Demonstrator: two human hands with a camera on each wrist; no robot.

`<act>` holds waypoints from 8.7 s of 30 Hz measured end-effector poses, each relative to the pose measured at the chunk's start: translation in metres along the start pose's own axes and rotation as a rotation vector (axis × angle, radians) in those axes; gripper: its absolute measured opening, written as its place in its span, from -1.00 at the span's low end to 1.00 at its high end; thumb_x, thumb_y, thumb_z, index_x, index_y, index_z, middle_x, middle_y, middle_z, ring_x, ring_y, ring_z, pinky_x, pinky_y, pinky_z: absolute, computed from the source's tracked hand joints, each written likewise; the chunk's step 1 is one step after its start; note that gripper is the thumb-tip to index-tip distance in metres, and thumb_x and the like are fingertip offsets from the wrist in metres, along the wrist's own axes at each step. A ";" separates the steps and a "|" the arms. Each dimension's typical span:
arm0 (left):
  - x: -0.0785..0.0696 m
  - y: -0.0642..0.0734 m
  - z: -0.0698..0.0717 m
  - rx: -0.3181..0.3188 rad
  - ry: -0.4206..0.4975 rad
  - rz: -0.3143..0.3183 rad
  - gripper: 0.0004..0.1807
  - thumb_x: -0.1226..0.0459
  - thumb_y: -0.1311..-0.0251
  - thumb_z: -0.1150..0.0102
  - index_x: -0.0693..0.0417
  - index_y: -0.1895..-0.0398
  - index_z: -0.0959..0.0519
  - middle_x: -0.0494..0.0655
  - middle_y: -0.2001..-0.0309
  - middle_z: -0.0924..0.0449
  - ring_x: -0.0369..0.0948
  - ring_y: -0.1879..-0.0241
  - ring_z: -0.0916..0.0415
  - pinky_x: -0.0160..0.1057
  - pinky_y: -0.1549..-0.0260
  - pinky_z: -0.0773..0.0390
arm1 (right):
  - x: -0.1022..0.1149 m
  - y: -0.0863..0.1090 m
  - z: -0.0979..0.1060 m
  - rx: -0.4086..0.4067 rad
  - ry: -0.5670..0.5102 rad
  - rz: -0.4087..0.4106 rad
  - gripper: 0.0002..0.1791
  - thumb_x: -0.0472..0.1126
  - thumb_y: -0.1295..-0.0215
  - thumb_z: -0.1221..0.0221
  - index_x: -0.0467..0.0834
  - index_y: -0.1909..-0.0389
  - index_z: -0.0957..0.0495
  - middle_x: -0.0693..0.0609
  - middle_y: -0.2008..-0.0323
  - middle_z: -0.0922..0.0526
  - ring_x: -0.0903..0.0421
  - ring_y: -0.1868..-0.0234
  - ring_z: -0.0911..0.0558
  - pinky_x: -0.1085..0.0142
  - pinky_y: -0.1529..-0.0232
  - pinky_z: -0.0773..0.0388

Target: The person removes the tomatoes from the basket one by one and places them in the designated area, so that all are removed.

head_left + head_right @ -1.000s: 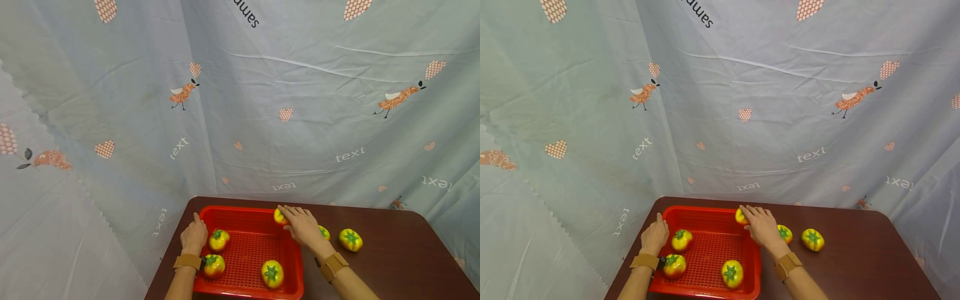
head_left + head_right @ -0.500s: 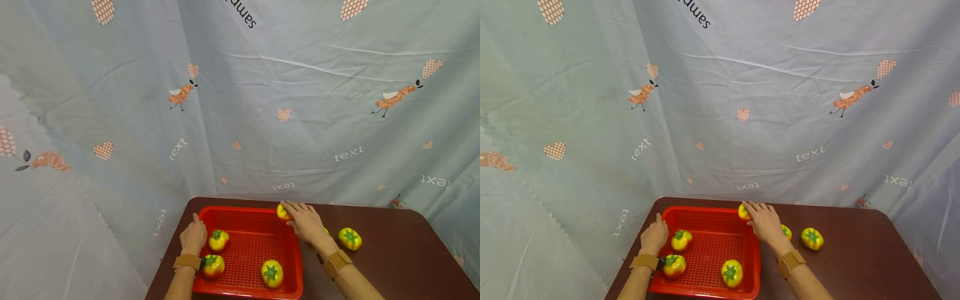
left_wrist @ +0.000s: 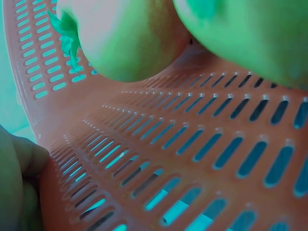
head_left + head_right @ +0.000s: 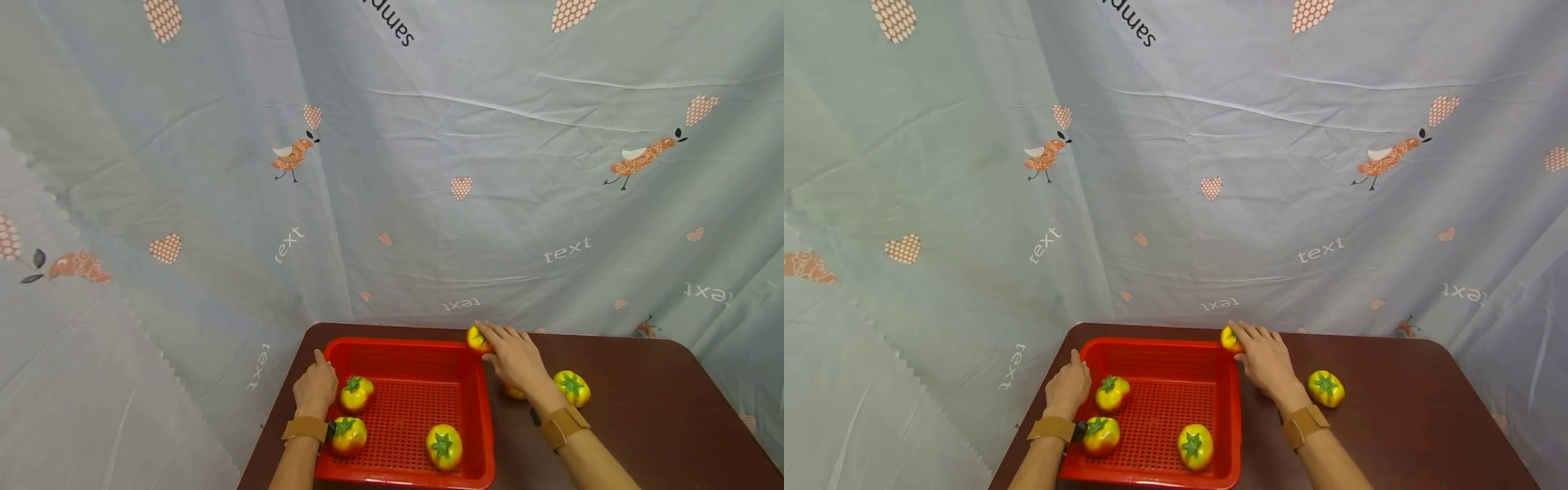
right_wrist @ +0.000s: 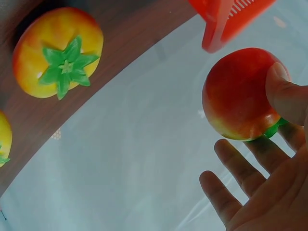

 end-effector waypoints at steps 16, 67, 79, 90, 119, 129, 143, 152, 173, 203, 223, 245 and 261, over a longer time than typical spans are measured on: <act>0.000 0.001 -0.001 -0.002 0.004 -0.002 -0.39 0.23 -0.45 0.13 0.54 -0.38 -0.14 0.39 0.25 -0.64 0.17 0.48 -0.60 0.11 0.46 -0.62 | -0.025 0.012 0.004 -0.010 0.028 -0.050 -0.27 -0.17 -0.17 -0.35 -0.09 -0.38 -0.35 -0.13 -0.25 -0.52 -0.21 -0.15 -0.53 -0.24 -0.15 -0.40; 0.000 0.000 0.001 0.008 0.006 0.010 -0.39 0.24 -0.44 0.14 0.53 -0.38 -0.13 0.40 0.23 -0.63 0.20 0.42 -0.61 0.14 0.41 -0.61 | -0.128 0.065 0.041 0.059 0.004 -0.295 -0.30 -0.20 -0.29 -0.23 -0.24 -0.41 -0.24 -0.33 -0.31 -0.38 -0.39 -0.19 -0.39 -0.31 -0.12 -0.28; -0.002 0.000 0.002 0.018 -0.003 0.019 -0.39 0.24 -0.46 0.16 0.54 -0.40 -0.11 0.39 0.22 -0.63 0.20 0.41 -0.61 0.14 0.39 -0.62 | -0.151 0.082 0.040 0.088 -0.007 -0.351 -0.30 -0.20 -0.31 -0.19 -0.26 -0.42 -0.20 -0.39 -0.30 -0.33 -0.41 -0.18 -0.33 -0.34 -0.12 -0.23; -0.002 0.001 0.001 0.014 -0.023 0.006 -0.39 0.23 -0.45 0.14 0.55 -0.38 -0.13 0.37 0.30 -0.64 0.16 0.48 -0.59 0.11 0.45 -0.61 | -0.168 0.095 0.043 0.100 -0.019 -0.391 -0.29 -0.20 -0.32 -0.18 -0.25 -0.43 -0.16 -0.41 -0.30 -0.31 -0.43 -0.18 -0.30 -0.38 -0.11 -0.19; -0.004 0.000 0.000 -0.004 -0.028 -0.003 -0.39 0.24 -0.45 0.13 0.53 -0.39 -0.14 0.34 0.28 -0.62 0.13 0.51 -0.58 0.08 0.45 -0.62 | -0.229 0.157 0.022 0.215 -0.009 -0.594 -0.22 -0.16 -0.28 -0.19 -0.30 -0.43 -0.08 -0.55 -0.27 -0.21 -0.53 -0.12 -0.26 -0.40 0.02 -0.22; -0.002 0.000 -0.001 0.028 -0.027 0.020 -0.38 0.22 -0.47 0.16 0.51 -0.41 -0.10 0.35 0.23 -0.61 0.14 0.47 -0.58 0.09 0.41 -0.62 | -0.232 0.167 0.007 0.267 -0.018 -0.597 -0.22 -0.12 -0.29 -0.20 -0.32 -0.41 -0.10 -0.56 -0.25 -0.22 -0.53 -0.10 -0.29 -0.40 0.03 -0.25; -0.002 0.000 0.000 0.009 -0.026 0.018 -0.40 0.24 -0.46 0.16 0.51 -0.40 -0.13 0.37 0.20 -0.62 0.17 0.42 -0.60 0.11 0.38 -0.62 | -0.230 0.168 0.002 0.258 -0.020 -0.579 -0.23 -0.11 -0.31 -0.19 -0.31 -0.42 -0.09 -0.55 -0.25 -0.23 -0.52 -0.09 -0.31 -0.38 0.05 -0.27; -0.004 -0.001 0.002 -0.040 -0.008 -0.009 -0.42 0.24 -0.45 0.14 0.51 -0.37 -0.17 0.36 0.28 -0.62 0.16 0.49 -0.59 0.10 0.47 -0.61 | -0.230 0.169 -0.003 0.284 -0.027 -0.587 -0.25 -0.11 -0.30 -0.19 -0.32 -0.39 -0.11 -0.52 -0.24 -0.27 -0.49 -0.07 -0.34 -0.31 0.10 -0.30; -0.005 -0.003 0.001 0.000 -0.026 0.011 -0.40 0.23 -0.45 0.14 0.51 -0.39 -0.15 0.37 0.22 -0.62 0.19 0.41 -0.61 0.13 0.39 -0.62 | -0.232 0.178 -0.014 0.354 -0.051 -0.597 -0.25 -0.04 -0.34 -0.15 -0.31 -0.40 -0.10 -0.52 -0.24 -0.25 -0.52 -0.08 -0.32 -0.34 0.08 -0.30; 0.000 -0.002 -0.003 0.048 -0.036 0.039 -0.37 0.21 -0.47 0.17 0.48 -0.43 -0.09 0.34 0.17 -0.62 0.17 0.39 -0.61 0.12 0.34 -0.63 | -0.231 0.180 -0.022 0.366 -0.073 -0.602 -0.20 -0.03 -0.31 -0.18 -0.33 -0.40 -0.08 -0.58 -0.27 -0.17 -0.57 -0.13 -0.25 -0.40 0.03 -0.30; 0.000 -0.001 -0.004 0.028 -0.019 0.036 -0.39 0.21 -0.47 0.18 0.48 -0.42 -0.10 0.35 0.17 -0.63 0.16 0.43 -0.60 0.12 0.37 -0.62 | -0.232 0.179 -0.023 0.377 -0.082 -0.603 -0.12 0.07 -0.30 -0.19 -0.37 -0.40 -0.04 -0.59 -0.25 -0.18 -0.58 -0.10 -0.27 -0.40 0.03 -0.33; -0.001 0.001 -0.001 0.033 -0.011 0.043 -0.39 0.22 -0.47 0.19 0.48 -0.42 -0.11 0.36 0.14 -0.62 0.19 0.37 -0.61 0.14 0.32 -0.62 | -0.220 0.159 -0.003 0.242 -0.058 -0.537 -0.21 0.07 -0.40 -0.09 -0.30 -0.45 -0.07 -0.57 -0.30 -0.18 -0.60 -0.13 -0.26 -0.45 0.01 -0.26; -0.001 -0.001 -0.002 0.014 -0.006 0.033 -0.38 0.22 -0.45 0.16 0.48 -0.41 -0.12 0.37 0.14 -0.62 0.21 0.35 -0.61 0.15 0.30 -0.62 | -0.199 0.137 0.012 0.172 -0.059 -0.493 -0.20 0.15 -0.46 0.00 -0.24 -0.49 -0.03 -0.50 -0.35 -0.18 -0.56 -0.19 -0.22 -0.45 -0.05 -0.21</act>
Point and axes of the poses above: each hand's wrist, its own y-axis away from the middle knuckle, its own z-axis out of the back of the hand, x = y × z, the point moved 9 cm from there along -y, towards the middle knuckle
